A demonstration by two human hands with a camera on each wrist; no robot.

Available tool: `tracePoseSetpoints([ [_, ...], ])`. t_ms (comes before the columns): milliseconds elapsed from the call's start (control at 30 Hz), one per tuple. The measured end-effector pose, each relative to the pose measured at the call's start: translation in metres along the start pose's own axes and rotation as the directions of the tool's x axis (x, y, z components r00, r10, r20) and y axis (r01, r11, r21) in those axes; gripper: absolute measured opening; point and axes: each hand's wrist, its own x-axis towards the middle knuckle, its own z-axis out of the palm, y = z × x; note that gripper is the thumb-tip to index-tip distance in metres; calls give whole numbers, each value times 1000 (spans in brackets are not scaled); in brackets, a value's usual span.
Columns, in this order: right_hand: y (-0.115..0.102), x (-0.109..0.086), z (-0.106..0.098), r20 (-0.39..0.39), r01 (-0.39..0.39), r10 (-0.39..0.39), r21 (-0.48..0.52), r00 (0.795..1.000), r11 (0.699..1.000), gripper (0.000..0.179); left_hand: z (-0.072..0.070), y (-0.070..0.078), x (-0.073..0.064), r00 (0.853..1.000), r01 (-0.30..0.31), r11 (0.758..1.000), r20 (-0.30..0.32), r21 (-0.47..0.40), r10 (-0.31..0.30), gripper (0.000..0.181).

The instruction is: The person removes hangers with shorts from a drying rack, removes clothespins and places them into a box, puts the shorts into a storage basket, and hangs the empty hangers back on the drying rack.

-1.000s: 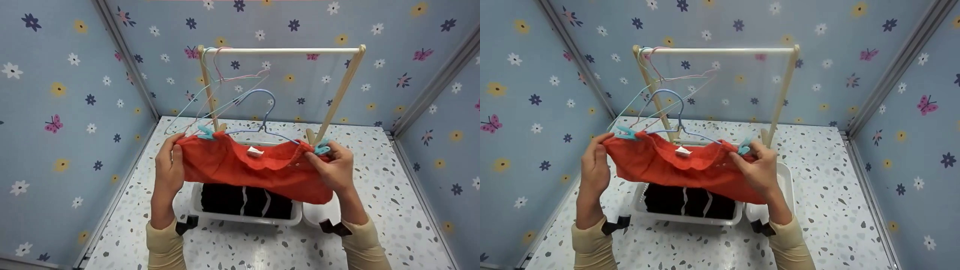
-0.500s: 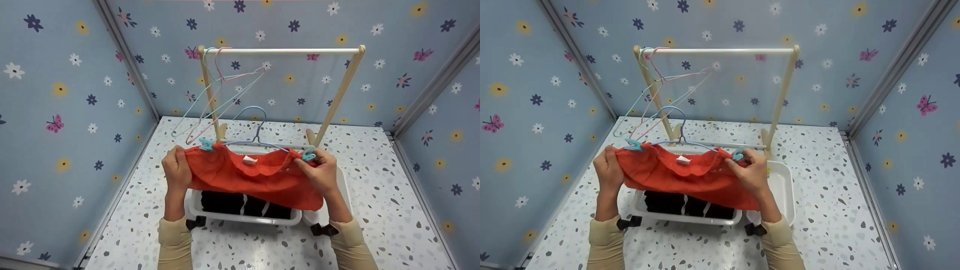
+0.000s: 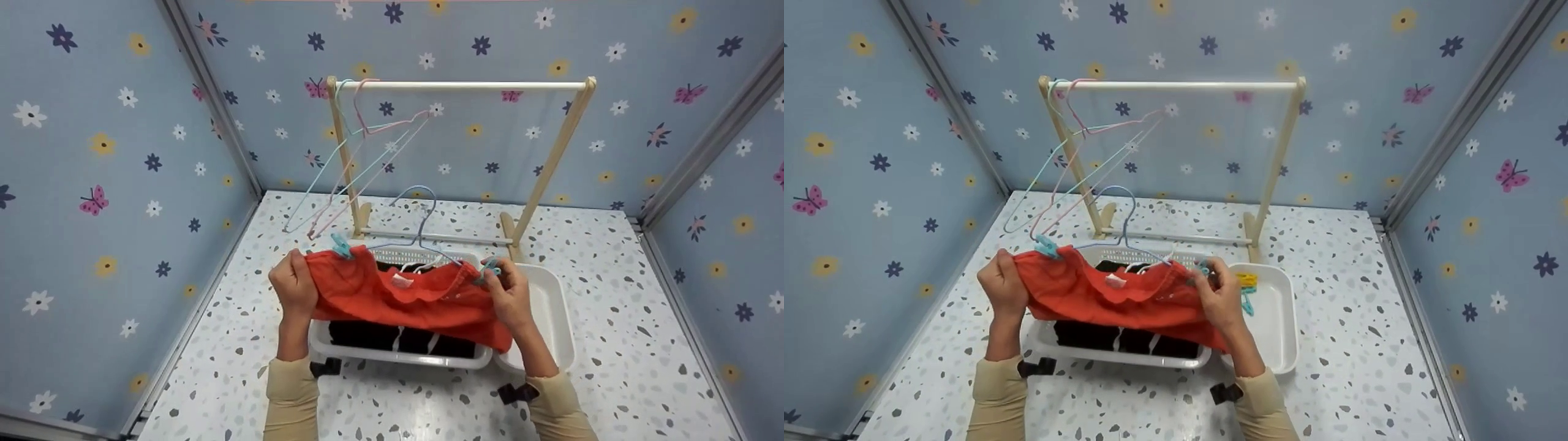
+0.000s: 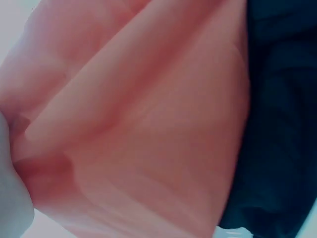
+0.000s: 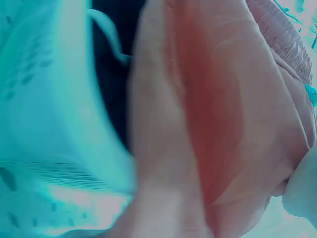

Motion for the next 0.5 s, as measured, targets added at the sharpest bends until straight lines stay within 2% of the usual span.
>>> tracePoseSetpoints([
  [100,15,-8,-2,-6,-34,35,39,999,999,18,0,-4,-6,1000,-6,1000,-18,10,6,41],
  [300,26,-18,-4,0,-41,41,41,999,998,20,-1,-10,-13,1000,-7,1000,-21,20,7,42],
  [500,31,-26,-5,-1,-132,132,101,991,986,21,-3,-11,-17,1000,-14,999,-25,30,15,41],
])
